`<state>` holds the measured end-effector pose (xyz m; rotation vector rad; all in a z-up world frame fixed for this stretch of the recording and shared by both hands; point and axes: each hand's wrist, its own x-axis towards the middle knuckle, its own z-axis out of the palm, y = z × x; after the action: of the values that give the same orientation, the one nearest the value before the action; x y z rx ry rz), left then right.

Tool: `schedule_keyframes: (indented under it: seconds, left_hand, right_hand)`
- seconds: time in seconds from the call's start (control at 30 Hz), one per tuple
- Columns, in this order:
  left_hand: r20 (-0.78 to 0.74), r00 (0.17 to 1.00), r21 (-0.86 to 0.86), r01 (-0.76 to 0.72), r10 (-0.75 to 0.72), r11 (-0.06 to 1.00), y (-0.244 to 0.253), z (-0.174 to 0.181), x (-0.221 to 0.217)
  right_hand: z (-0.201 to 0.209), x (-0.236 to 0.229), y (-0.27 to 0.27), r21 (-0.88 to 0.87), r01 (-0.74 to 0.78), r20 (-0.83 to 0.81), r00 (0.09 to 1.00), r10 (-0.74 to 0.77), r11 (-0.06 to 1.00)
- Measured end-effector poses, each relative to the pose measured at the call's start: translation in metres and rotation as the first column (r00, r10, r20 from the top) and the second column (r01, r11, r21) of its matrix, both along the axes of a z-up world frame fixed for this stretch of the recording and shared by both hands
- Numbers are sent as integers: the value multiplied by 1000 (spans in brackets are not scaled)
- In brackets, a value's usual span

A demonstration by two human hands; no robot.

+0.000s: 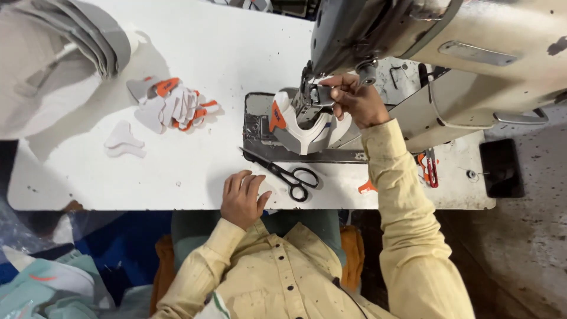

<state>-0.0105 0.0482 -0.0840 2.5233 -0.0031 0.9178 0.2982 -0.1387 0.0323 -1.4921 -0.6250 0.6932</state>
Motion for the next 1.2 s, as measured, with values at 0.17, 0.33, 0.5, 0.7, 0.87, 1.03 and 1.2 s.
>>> schedule_keyframes:
  seconds: [0.17,0.33,0.5,0.7,0.87,1.03,1.2]
  left_hand:
    - [-49,998,57,40,-37,998,2,-2,1]
    - [-35,999,50,4,-2,999,-5,-2,1]
    - [25,999,27,-40,40,999,-4,3,-1]
    - [47,998,-39,-34,36,999,-2,18,-3]
    - [-23,999,-409,-46,40,911,-4,4,16]
    - [11,995,-894,54,-99,444,-7,24,77]
    - [189,963,-910,99,-191,-402,2,-25,139]
  right_hand:
    - [9,-11,5,53,42,-110,993,-36,998]
    - [-16,24,-15,-5,-8,4,1000,8,1000]
    - [-61,54,26,243,257,72,957,-282,935]
    - [-59,-12,62,487,474,94,806,-584,734]
    - [-31,-138,42,166,625,244,723,-646,762]
    - [-22,-174,55,21,480,217,854,-472,877]
    - [-19,-185,68,120,359,99,923,-371,926]
